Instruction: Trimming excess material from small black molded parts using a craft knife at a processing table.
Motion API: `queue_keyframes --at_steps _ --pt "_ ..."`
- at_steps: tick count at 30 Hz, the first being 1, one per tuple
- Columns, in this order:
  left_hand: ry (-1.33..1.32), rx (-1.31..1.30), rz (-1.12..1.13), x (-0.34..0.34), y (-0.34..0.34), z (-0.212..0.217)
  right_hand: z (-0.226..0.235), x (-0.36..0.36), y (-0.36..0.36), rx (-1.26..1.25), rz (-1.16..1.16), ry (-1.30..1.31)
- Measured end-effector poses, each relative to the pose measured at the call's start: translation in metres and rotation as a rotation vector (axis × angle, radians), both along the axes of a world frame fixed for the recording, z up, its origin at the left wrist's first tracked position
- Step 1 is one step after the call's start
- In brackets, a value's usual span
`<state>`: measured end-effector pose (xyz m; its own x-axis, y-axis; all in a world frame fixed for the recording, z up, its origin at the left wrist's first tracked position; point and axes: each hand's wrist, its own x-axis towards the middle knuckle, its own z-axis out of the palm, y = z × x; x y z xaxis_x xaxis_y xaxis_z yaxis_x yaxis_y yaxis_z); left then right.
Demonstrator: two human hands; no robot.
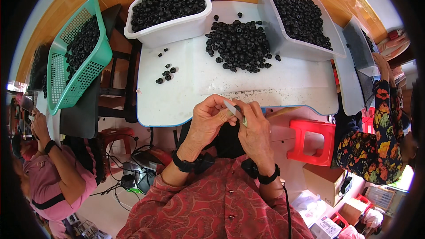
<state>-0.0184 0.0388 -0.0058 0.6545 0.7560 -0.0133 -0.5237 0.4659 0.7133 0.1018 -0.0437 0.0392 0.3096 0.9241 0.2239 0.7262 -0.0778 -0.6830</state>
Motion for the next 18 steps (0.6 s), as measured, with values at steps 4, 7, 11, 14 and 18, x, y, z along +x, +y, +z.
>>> queue_keyframes --at_steps 4,7,11,14,18 --pt "0.005 0.047 -0.014 -0.002 0.001 -0.003 0.002 0.000 0.000 -0.006 -0.011 0.038" --pt "-0.014 0.095 -0.012 -0.002 0.003 -0.005 0.002 0.000 0.000 -0.014 -0.014 0.055" --pt "-0.021 0.056 -0.028 -0.002 0.000 0.001 -0.007 0.002 0.000 -0.049 -0.046 0.007" --pt "-0.088 0.087 -0.095 -0.002 -0.007 0.010 -0.030 0.020 0.001 -0.176 -0.225 -0.158" --pt "-0.094 -0.102 -0.083 -0.001 -0.004 0.001 -0.025 0.022 -0.001 0.012 -0.228 0.250"
